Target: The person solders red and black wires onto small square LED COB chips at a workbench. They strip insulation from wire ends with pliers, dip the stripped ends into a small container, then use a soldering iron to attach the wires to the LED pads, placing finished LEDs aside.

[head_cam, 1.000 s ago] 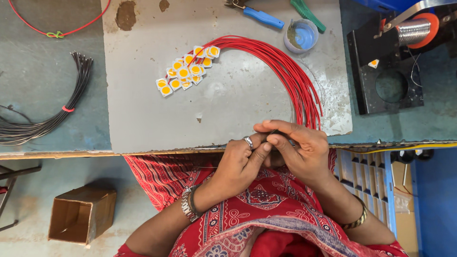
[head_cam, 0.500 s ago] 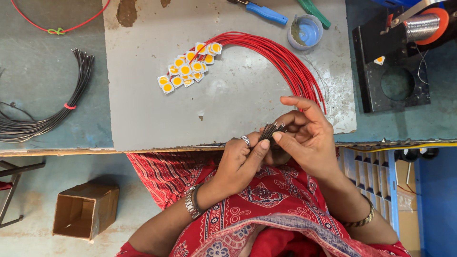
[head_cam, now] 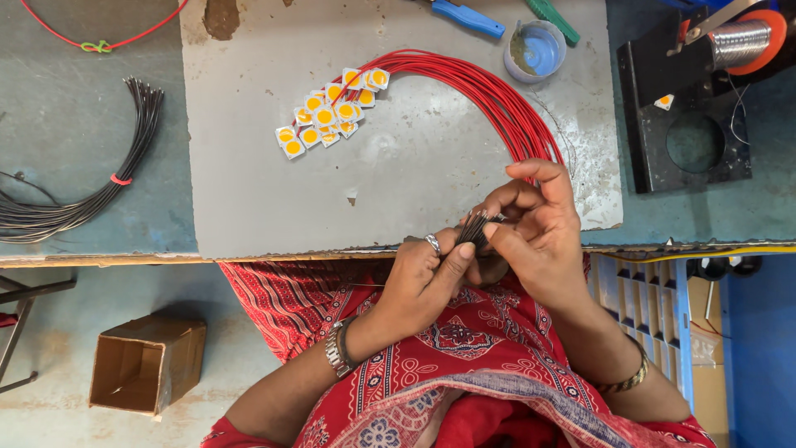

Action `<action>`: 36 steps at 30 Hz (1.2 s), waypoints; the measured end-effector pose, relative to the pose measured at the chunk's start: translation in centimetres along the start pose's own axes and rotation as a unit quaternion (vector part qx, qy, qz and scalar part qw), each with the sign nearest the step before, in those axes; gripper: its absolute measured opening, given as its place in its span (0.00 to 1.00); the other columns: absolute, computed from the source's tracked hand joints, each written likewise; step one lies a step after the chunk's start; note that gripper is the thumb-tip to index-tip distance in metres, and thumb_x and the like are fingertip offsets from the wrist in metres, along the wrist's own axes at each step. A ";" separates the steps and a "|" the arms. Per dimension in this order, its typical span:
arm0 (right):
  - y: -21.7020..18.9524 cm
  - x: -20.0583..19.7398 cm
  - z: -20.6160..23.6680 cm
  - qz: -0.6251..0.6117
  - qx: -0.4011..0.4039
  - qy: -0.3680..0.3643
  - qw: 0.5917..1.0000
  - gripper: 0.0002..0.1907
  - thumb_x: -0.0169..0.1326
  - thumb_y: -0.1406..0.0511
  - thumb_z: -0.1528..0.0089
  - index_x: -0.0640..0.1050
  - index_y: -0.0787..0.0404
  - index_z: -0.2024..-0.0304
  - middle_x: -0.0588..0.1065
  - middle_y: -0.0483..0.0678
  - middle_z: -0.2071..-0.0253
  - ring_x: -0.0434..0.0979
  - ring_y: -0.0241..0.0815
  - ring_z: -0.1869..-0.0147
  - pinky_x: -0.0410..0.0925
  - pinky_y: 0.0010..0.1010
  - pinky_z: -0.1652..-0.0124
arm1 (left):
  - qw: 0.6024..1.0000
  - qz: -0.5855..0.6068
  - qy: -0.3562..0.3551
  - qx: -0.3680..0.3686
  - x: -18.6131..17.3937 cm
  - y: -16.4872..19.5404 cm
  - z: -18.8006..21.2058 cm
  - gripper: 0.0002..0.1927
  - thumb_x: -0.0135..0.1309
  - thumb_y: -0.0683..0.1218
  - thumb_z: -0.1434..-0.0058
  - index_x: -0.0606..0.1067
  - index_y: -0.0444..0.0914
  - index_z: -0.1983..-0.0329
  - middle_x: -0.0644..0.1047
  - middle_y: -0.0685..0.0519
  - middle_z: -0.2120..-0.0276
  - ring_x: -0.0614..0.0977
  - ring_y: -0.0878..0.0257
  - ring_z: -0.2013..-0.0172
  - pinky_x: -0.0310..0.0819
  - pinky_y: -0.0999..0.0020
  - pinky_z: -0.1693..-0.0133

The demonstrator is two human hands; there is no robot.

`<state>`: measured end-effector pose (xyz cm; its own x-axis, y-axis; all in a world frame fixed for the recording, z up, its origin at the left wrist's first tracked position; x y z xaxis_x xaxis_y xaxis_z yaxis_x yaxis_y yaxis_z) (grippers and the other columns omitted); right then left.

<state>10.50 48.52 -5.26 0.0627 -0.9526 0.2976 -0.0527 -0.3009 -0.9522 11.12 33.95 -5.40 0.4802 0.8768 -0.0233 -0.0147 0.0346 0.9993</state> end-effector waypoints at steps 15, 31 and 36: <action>-0.6 -0.3 0.2 -0.013 -0.034 0.008 0.999 0.25 0.50 0.80 0.31 0.61 0.60 0.36 0.72 0.50 0.54 0.77 0.41 0.46 0.75 0.32 0.43 | 1.000 0.006 -0.012 -0.002 0.4 0.6 0.2 0.14 0.45 0.46 0.25 0.77 0.33 0.49 0.75 0.57 0.78 0.71 0.73 0.80 0.66 0.74 0.76; 1.4 -0.2 2.3 0.057 0.043 0.047 0.996 0.23 0.55 0.75 0.33 0.73 0.68 0.35 0.82 0.58 0.49 0.81 0.34 0.57 0.77 0.24 0.60 | 1.000 0.010 -0.014 -0.017 0.3 -0.1 0.1 0.12 0.46 0.45 0.27 0.74 0.33 0.63 0.80 0.53 0.76 0.80 0.69 0.79 0.73 0.73 0.75; 1.2 0.0 2.1 0.100 0.018 0.044 0.994 0.18 0.56 0.75 0.32 0.76 0.71 0.40 0.81 0.59 0.50 0.82 0.37 0.50 0.77 0.26 0.52 | 0.999 0.011 -0.020 -0.028 0.3 -0.1 0.1 0.12 0.46 0.45 0.27 0.73 0.33 0.64 0.80 0.53 0.76 0.80 0.69 0.79 0.74 0.73 0.76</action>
<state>12.53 48.29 -6.53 -0.0320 -0.9939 0.1051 -0.0191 -0.1045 -0.9943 11.33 34.14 -5.49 0.5148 0.8573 0.0005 -0.0734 0.0436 0.9963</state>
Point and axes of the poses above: each hand's wrist, its own z-axis away from the middle knuckle, its own x-axis out of the palm, y = z × x, the point moved 8 cm from there along -z, towards the middle knuckle
